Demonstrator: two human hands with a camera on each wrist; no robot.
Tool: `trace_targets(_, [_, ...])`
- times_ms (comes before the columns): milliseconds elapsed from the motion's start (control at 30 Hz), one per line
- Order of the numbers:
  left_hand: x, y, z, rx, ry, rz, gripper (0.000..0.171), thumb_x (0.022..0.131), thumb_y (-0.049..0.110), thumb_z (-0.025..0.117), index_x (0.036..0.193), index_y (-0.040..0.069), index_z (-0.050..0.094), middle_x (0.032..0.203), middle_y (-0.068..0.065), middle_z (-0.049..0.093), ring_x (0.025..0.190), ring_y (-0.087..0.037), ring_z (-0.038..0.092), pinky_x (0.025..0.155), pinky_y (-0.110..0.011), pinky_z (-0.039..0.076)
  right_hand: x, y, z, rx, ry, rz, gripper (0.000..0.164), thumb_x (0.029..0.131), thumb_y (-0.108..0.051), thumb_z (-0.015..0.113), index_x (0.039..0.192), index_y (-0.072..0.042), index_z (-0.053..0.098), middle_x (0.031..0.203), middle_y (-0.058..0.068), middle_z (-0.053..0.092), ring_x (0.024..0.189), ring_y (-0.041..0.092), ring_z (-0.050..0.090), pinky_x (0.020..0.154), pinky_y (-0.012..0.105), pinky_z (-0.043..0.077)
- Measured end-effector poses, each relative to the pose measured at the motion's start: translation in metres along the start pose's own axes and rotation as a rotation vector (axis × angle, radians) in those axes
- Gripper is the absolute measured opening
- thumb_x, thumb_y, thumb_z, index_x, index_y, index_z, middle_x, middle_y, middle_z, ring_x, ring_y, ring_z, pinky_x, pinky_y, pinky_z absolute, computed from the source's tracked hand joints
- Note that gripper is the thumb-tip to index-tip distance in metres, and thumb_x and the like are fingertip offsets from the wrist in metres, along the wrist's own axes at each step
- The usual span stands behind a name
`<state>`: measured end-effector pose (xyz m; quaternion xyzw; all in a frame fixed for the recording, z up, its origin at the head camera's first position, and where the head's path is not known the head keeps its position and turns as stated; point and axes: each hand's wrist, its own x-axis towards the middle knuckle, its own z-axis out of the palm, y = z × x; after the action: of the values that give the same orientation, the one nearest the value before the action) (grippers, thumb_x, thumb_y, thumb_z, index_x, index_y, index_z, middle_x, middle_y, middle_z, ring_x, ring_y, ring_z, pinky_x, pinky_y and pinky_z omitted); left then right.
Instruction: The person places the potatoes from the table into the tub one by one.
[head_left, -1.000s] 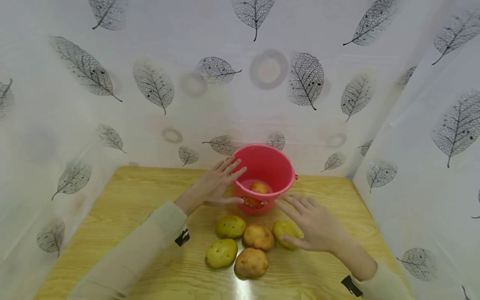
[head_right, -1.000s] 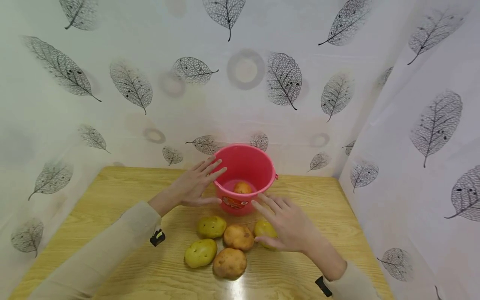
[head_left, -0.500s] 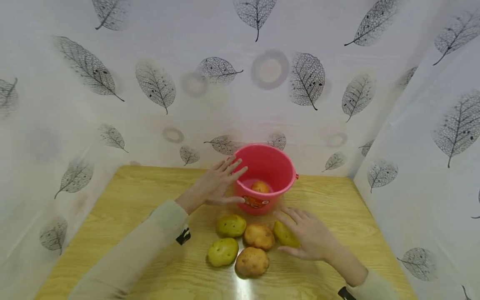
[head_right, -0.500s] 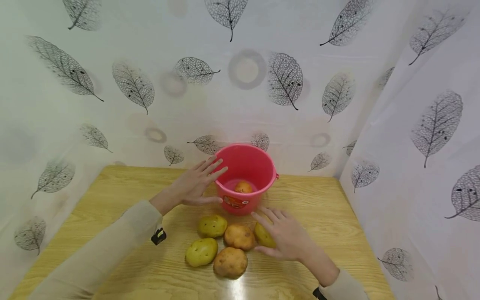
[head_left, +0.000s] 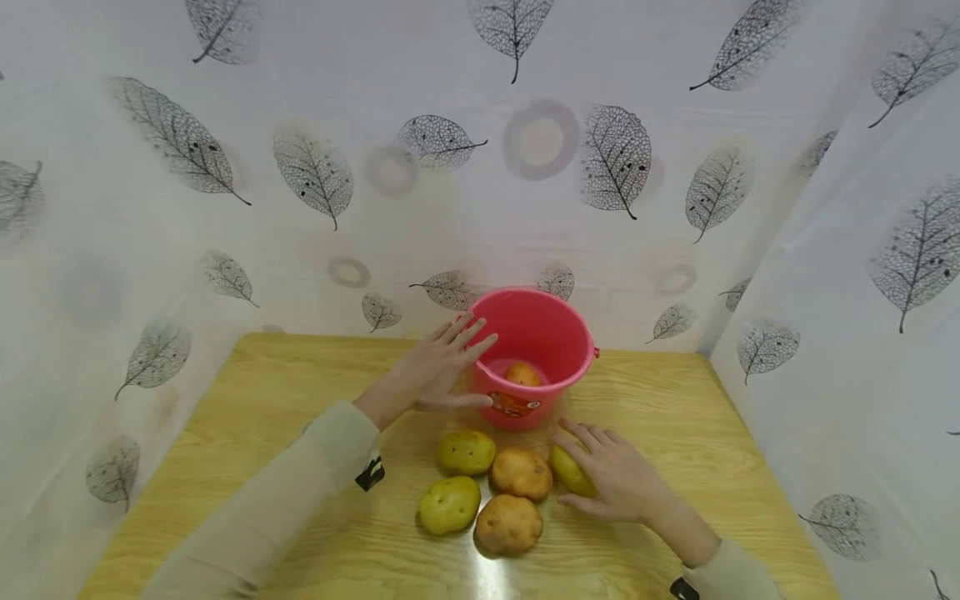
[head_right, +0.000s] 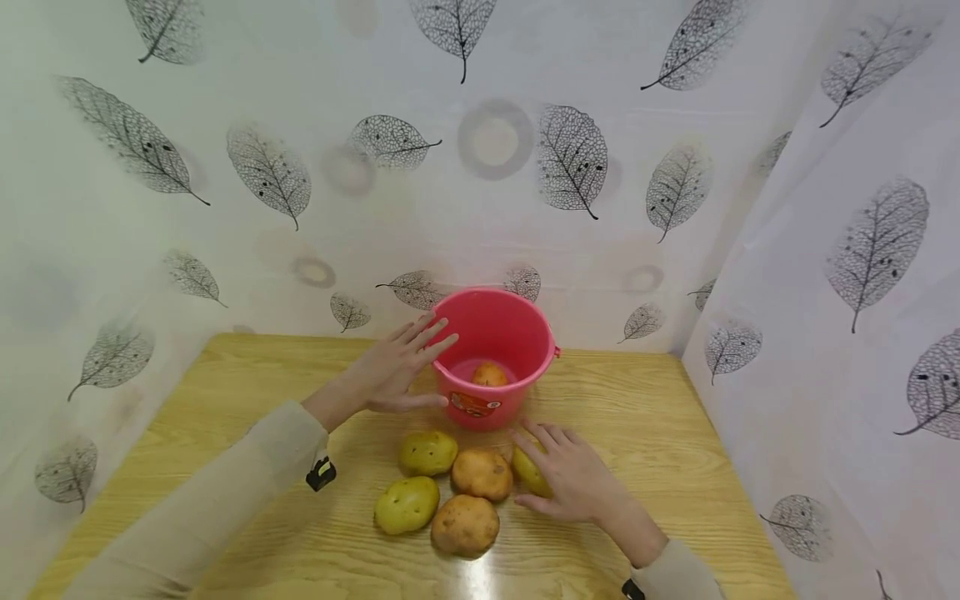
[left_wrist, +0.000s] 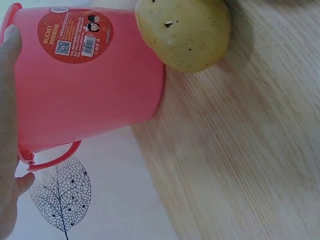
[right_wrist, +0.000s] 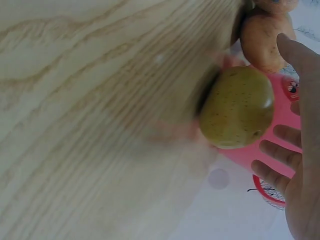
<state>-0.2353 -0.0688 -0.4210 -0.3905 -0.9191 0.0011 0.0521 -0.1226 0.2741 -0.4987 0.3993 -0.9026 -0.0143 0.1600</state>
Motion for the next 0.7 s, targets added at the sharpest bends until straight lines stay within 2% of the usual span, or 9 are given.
trace_targets(200, [0.0, 0.0, 0.0, 0.011, 0.002, 0.011, 0.1, 0.096, 0.079, 0.046, 0.169, 0.015, 0.023, 0.177, -0.018, 0.022, 0.166, -0.039, 0.015, 0.135, -0.055, 0.025, -0.004, 0.001, 0.012, -0.013, -0.026, 0.012, 0.092, 0.082, -0.067, 0.078, 0.152, -0.011, 0.055, 0.15, 0.016, 0.061, 0.122, 0.033, 0.068, 0.095, 0.048, 0.062])
trace_targets(467, [0.0, -0.002, 0.0, -0.003, 0.012, 0.006, 0.1, 0.096, 0.079, 0.048, 0.169, 0.015, 0.024, 0.177, -0.018, 0.022, 0.166, -0.039, 0.014, 0.135, -0.054, 0.023, -0.004, 0.0, 0.02, 0.035, -0.069, 0.026, 0.093, 0.083, -0.061, 0.08, 0.155, -0.009, 0.052, 0.153, 0.018, 0.059, 0.126, 0.036, 0.066, 0.098, 0.05, 0.061])
trace_targets(700, [0.0, -0.002, 0.001, -0.002, -0.005, 0.006, 0.1, 0.096, 0.079, 0.047, 0.169, 0.015, 0.024, 0.177, -0.017, 0.022, 0.167, -0.038, 0.012, 0.135, -0.054, 0.023, -0.006, 0.0, 0.025, 0.034, -0.039, 0.009, 0.091, 0.081, -0.057, 0.083, 0.152, -0.009, 0.055, 0.15, 0.018, 0.061, 0.122, 0.034, 0.066, 0.094, 0.049, 0.063])
